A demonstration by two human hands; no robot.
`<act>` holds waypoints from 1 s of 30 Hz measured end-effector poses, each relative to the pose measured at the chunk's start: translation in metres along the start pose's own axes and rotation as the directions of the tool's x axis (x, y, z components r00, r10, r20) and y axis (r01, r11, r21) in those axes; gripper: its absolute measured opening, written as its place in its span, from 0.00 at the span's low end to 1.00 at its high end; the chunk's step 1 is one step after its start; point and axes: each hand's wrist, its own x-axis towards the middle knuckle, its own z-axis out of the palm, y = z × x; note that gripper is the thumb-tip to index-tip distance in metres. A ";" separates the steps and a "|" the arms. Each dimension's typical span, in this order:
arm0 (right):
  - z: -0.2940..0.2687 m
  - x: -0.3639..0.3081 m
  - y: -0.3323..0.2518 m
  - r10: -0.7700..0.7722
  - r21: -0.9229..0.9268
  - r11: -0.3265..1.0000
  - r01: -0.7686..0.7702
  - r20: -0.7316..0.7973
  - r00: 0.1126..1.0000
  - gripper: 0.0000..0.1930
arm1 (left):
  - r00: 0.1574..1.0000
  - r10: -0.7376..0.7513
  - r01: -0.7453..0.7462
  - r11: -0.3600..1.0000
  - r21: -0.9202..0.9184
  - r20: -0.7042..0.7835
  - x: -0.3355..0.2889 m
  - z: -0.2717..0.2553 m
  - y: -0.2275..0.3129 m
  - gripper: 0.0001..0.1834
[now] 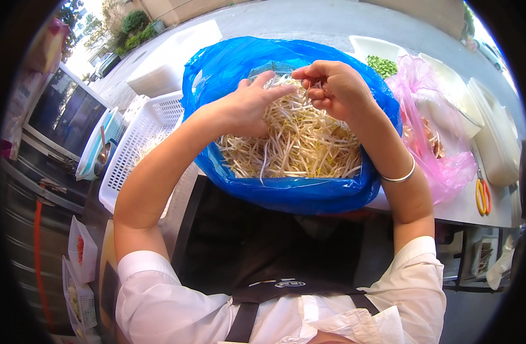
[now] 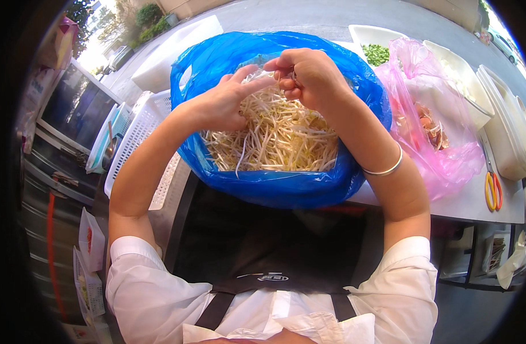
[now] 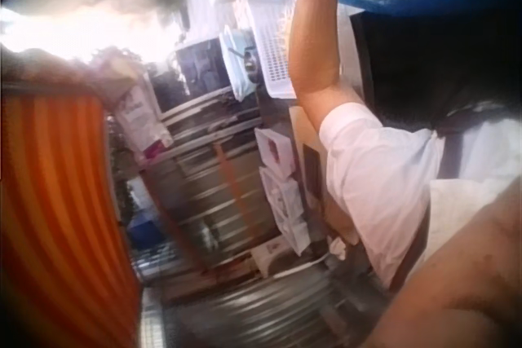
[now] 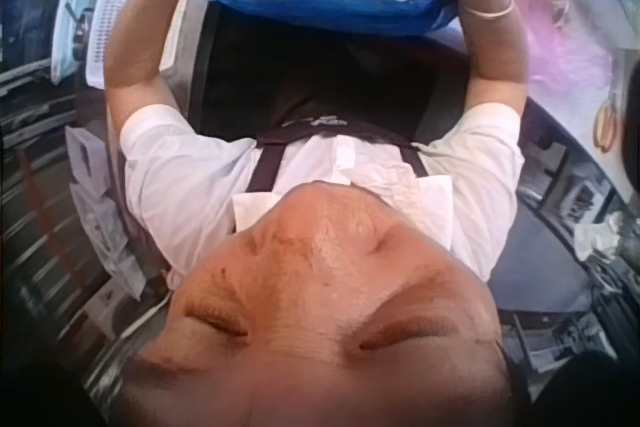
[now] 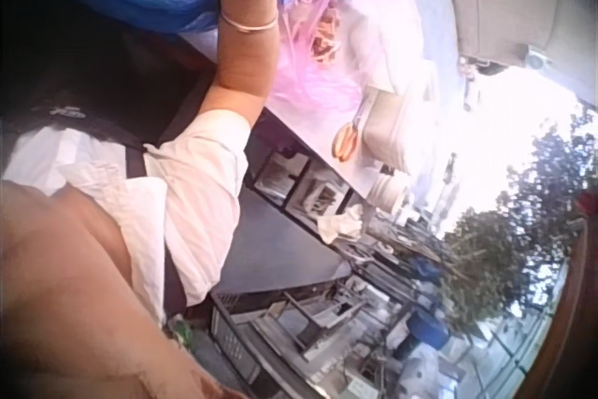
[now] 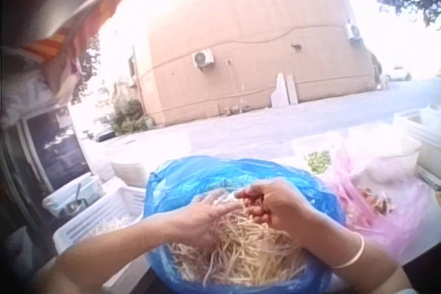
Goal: The person repeatedly picks up handfuls of bean sprouts from a blue bag, separates them by hand, and places them into a white basket. The process continues throughout the clip with no other tools used.
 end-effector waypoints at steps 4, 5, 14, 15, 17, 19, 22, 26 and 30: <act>-0.002 0.001 -0.003 -0.056 0.015 0.998 0.056 -0.001 0.998 0.14 | 0.999 -0.035 0.039 0.939 -0.341 0.020 0.036 -0.021 -0.026 0.15; -0.002 0.001 -0.003 -0.062 0.049 0.997 0.062 -0.005 0.998 0.14 | 0.996 -0.080 0.085 0.905 -0.416 0.030 0.039 -0.025 -0.033 0.12; -0.003 0.001 -0.010 -0.184 0.168 0.959 0.228 -0.245 0.952 0.12 | 0.994 -0.032 -0.101 0.157 -0.982 -0.107 0.069 -0.035 -0.044 0.19; -0.004 0.000 -0.011 -0.184 0.197 0.952 0.235 -0.247 0.951 0.12 | 0.993 -0.034 -0.108 0.075 -0.991 -0.110 0.072 -0.029 -0.039 0.20; -0.005 0.000 -0.012 -0.191 0.185 0.952 0.244 -0.264 0.946 0.12 | 0.994 -0.026 -0.112 -0.039 -0.993 -0.111 0.073 -0.018 -0.032 0.20; -0.005 0.002 -0.013 -0.215 0.185 0.945 0.271 -0.277 0.937 0.12 | 0.991 -0.019 -0.131 -0.122 -0.984 -0.130 0.072 -0.009 -0.028 0.19; -0.006 0.003 -0.011 -0.225 0.186 0.939 0.288 -0.302 0.927 0.12 | 0.989 -0.057 -0.145 -0.140 -0.980 -0.138 0.068 -0.001 -0.027 0.17; -0.005 0.003 -0.009 -0.251 0.131 0.949 0.287 -0.239 0.938 0.11 | 0.983 -0.113 -0.161 -0.120 -0.980 -0.147 0.062 0.005 -0.027 0.13; -0.005 0.003 -0.007 -0.310 0.002 0.950 0.313 -0.129 0.942 0.12 | 0.989 -0.076 -0.131 -0.022 -0.991 -0.129 0.055 0.004 -0.025 0.11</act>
